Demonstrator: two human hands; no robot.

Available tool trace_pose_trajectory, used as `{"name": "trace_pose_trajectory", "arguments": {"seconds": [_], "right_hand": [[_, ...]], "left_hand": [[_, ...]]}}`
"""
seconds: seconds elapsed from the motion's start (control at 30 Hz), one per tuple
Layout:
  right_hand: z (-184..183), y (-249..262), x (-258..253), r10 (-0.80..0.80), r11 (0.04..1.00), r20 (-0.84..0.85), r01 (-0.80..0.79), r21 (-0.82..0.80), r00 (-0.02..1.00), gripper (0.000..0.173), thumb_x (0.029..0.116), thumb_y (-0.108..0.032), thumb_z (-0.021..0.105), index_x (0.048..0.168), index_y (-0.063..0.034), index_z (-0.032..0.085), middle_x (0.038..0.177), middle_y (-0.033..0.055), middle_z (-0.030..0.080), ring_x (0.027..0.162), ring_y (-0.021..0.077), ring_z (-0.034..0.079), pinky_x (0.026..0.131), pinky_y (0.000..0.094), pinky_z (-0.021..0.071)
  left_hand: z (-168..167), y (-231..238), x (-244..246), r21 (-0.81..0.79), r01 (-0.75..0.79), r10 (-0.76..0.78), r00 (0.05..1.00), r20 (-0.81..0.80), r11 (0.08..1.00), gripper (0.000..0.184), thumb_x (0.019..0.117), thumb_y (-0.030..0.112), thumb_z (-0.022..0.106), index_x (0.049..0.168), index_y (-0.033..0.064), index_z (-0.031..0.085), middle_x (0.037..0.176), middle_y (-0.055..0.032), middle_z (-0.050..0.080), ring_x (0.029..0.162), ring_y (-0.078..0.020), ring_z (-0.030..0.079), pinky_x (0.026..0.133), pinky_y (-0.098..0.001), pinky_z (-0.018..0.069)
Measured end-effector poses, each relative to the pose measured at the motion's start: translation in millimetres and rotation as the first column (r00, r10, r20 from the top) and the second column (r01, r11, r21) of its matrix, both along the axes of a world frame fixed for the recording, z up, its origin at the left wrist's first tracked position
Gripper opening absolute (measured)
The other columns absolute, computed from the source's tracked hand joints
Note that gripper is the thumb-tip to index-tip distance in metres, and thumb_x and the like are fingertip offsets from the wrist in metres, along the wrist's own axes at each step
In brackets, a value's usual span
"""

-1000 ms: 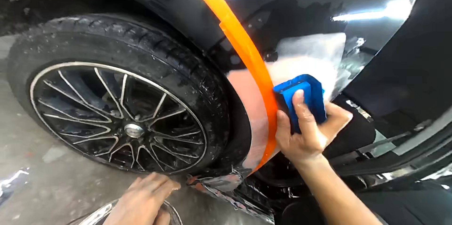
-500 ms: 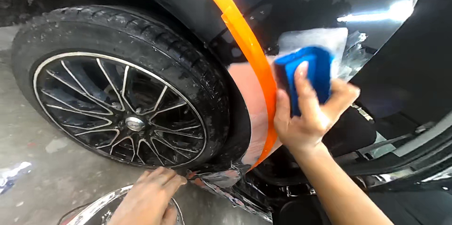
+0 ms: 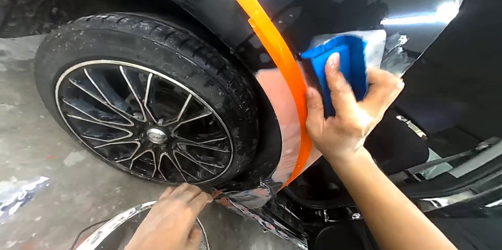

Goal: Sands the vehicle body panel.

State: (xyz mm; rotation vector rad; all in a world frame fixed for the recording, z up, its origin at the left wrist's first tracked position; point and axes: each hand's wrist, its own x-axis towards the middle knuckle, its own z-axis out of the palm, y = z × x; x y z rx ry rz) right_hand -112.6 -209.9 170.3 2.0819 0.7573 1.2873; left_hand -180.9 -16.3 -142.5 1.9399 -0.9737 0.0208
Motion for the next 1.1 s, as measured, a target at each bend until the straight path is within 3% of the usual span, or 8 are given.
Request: {"name": "trace_pose_trajectory", "arguments": {"seconds": [0.27,0.37,0.5,0.57,0.63,0.73,0.93,1.1], "right_hand": [[-1.8,3.9,1.2,0.008,1.0,-0.025,-0.008,-0.004,1.0,0.048,0.0949,-0.033,0.07,0.139,-0.0158,0.066,0.128,0.023,0.06,0.117,0.0359,0.057,0.098,0.0472,0.0474],[4.6,2.4,7.1,0.033,0.997,-0.02,-0.035,-0.062,0.999,0.045,0.0946,-0.034,0.07,0.136,-0.0166,0.068,0.125,0.0233,0.062,0.113,0.0377,0.058,0.094,0.0488,0.0474],[0.2,5.7,-0.1,-0.006,0.999,-0.026,0.007,0.036,1.0,0.049,0.0941,-0.034,0.072,0.139,-0.0146,0.065,0.132,0.0231,0.059,0.119,0.037,0.056,0.098,0.0485,0.0458],[-11.6,-8.1,-21.4,-0.056,0.996,-0.102,0.063,0.068,0.993,0.049,0.0961,-0.03,0.067,0.143,-0.0164,0.063,0.139,0.0253,0.054,0.124,0.0376,0.054,0.1,0.0501,0.0468],[-13.2,-21.1,-34.6,-0.101,0.991,-0.171,0.115,0.075,0.98,0.048,0.0984,-0.03,0.061,0.145,-0.0212,0.061,0.136,0.0281,0.05,0.119,0.0369,0.054,0.095,0.0485,0.0479],[5.2,-16.5,-32.3,-0.07,0.991,-0.184,0.089,0.1,0.98,0.043,0.097,-0.028,0.065,0.139,-0.0167,0.067,0.125,0.0273,0.056,0.109,0.0347,0.056,0.091,0.0453,0.0477],[-15.4,-29.8,-38.5,0.007,0.983,-0.116,0.014,0.183,0.993,0.046,0.0927,-0.024,0.073,0.136,-0.008,0.067,0.127,0.0241,0.056,0.115,0.0292,0.057,0.095,0.0375,0.0503],[5.5,-19.9,-21.3,0.024,0.978,-0.049,-0.013,0.206,0.998,0.05,0.093,-0.025,0.072,0.138,-0.006,0.064,0.127,0.0226,0.058,0.114,0.0289,0.057,0.092,0.0359,0.0504]], "left_hand": [[-0.1,-4.7,-3.8,0.016,0.012,-0.012,1.0,0.005,1.0,0.047,0.0751,0.024,0.073,0.122,0.0205,0.07,0.117,-0.0038,0.072,0.116,-0.0283,0.066,0.091,-0.053,0.0534],[-0.9,-1.3,0.3,0.016,0.007,-0.007,1.0,-0.005,1.0,0.046,0.0759,0.023,0.073,0.122,0.0201,0.07,0.117,-0.004,0.072,0.116,-0.0286,0.065,0.092,-0.0535,0.0527],[-2.5,-4.7,-0.2,0.042,-0.003,0.004,1.0,-0.009,0.999,0.048,0.0734,0.024,0.074,0.121,0.0221,0.07,0.118,-0.0024,0.072,0.116,-0.0275,0.065,0.092,-0.0539,0.0533],[-1.3,0.4,0.8,0.021,-0.01,0.01,1.0,0.003,1.0,0.047,0.0744,0.024,0.072,0.121,0.024,0.071,0.117,-0.0011,0.072,0.117,-0.0266,0.065,0.091,-0.0528,0.0532],[-1.3,3.7,5.9,-0.005,-0.038,0.038,0.999,0.013,0.999,0.045,0.0735,0.024,0.072,0.119,0.0249,0.072,0.116,-0.0002,0.072,0.115,-0.0262,0.065,0.088,-0.0521,0.0537],[-4.5,-2.6,4.7,-0.015,-0.047,0.048,0.998,0.03,0.999,0.047,0.0707,0.025,0.072,0.118,0.0267,0.073,0.114,0.0006,0.072,0.114,-0.0258,0.066,0.086,-0.0524,0.0548],[-7.4,-2.1,-2.1,0.0,-0.006,0.006,0.999,0.044,1.0,0.047,0.0707,0.026,0.072,0.118,0.025,0.072,0.113,-0.0005,0.072,0.111,-0.0268,0.067,0.086,-0.053,0.0544],[-9.7,-10.4,-2.8,0.012,-0.023,0.023,0.999,0.043,1.0,0.05,0.0683,0.027,0.072,0.118,0.0259,0.072,0.114,0.0003,0.072,0.112,-0.0261,0.067,0.086,-0.0534,0.0549]]}}
